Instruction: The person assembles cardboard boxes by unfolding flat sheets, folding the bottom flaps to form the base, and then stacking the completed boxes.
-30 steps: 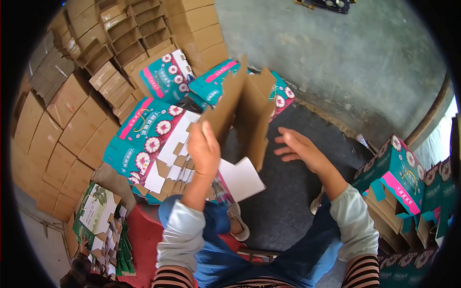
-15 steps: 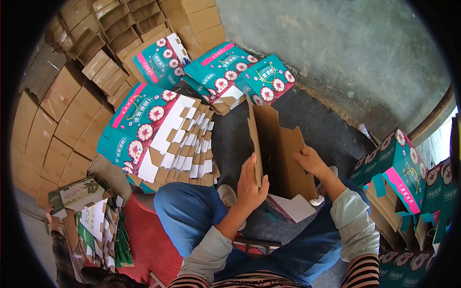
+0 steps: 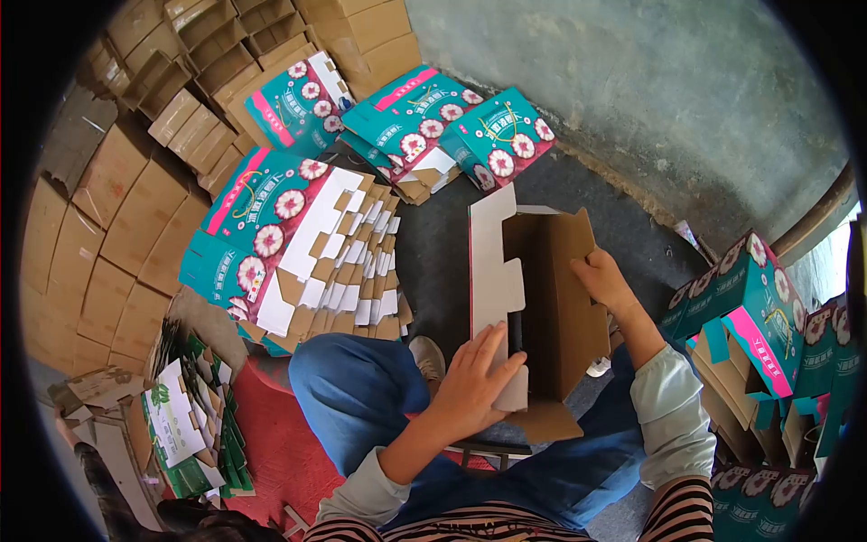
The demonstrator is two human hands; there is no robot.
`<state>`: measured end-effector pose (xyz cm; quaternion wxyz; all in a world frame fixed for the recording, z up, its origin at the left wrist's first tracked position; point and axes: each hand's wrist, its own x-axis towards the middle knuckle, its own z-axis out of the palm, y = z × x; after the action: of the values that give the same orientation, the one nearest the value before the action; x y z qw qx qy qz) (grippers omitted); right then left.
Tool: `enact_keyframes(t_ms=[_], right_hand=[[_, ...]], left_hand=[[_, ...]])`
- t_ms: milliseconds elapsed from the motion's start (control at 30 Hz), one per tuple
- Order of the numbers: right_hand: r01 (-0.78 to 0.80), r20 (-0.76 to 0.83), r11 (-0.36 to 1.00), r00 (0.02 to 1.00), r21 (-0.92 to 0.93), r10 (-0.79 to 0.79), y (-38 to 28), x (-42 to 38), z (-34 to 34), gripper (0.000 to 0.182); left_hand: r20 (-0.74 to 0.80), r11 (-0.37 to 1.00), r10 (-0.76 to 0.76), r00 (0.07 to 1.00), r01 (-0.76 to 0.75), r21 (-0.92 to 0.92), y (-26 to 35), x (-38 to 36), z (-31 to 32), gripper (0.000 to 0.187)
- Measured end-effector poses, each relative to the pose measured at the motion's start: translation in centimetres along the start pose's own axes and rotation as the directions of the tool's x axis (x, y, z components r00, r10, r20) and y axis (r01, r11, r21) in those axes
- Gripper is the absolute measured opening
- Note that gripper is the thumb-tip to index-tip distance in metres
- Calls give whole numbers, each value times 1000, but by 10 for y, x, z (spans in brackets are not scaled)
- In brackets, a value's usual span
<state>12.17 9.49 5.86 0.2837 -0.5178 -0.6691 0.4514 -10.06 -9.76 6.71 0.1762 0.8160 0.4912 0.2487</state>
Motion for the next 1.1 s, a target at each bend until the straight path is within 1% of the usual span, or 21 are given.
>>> enact_keyframes(t_ms=[100,200,300,400,433,467,500,533,567,600,700,800,867,900,933,1033,1067,1100], right_hand=[[28,-44,997,999,-71,-31,13,2,8,33],[-48,13,981,999,-188,51,15,5,10,33],[-26,70,992,997,-123,35,14,5,6,36],[13,26,993,1000,-120,-10,12,4,5,39],[97,-107,973,987,-209,-121,12,4,7,41],[166,-223,938,945,-306,-240,11,5,10,43],[220,-320,887,875,-407,-364,4,6,14,45],[283,-230,761,842,-584,-489,-4,8,14,47],[334,-116,598,800,-729,-589,-12,9,9,48],[370,13,405,752,-836,-659,-23,9,7,50],[252,89,163,757,-954,-648,-40,10,16,49],[56,119,-146,877,-988,-465,-42,21,30,38],[119,155,-144,950,-982,-273,-43,26,39,29],[149,171,-137,970,-979,-171,-41,29,39,24],[186,176,90,978,-978,-112,-31,45,34,17],[116,63,413,988,-903,-139,-5,69,17,17],[140,47,416,973,-899,-226,3,76,10,20],[126,32,447,977,-886,-211,-2,76,3,21]], left_hand=[[61,998,7,998,-11,57,0,-7,16,75],[84,997,-33,996,27,70,-3,-5,27,70],[66,997,-3,998,-2,72,-3,-1,29,68],[45,998,4,999,-7,62,-3,-2,29,68],[55,998,10,998,-13,66,-2,-2,29,68],[63,997,12,998,-16,71,-1,-3,29,68],[69,997,12,998,-18,79,-1,-4,28,68],[72,997,11,997,-16,79,-1,-5,29,68],[75,997,9,997,-15,81,0,-6,31,69],[80,996,9,997,-15,83,0,-6,31,69],[53,995,14,999,-19,95,0,-5,33,70],[63,995,36,997,-42,95,4,-4,34,69],[96,994,51,994,-61,96,7,-5,36,71],[112,993,61,992,-72,95,8,-5,37,72],[119,992,69,991,-81,101,8,-6,38,74],[130,991,83,988,-96,96,9,-8,39,80],[137,991,91,986,-103,84,9,-9,37,81],[142,991,99,985,-110,72,9,-9,35,82]])
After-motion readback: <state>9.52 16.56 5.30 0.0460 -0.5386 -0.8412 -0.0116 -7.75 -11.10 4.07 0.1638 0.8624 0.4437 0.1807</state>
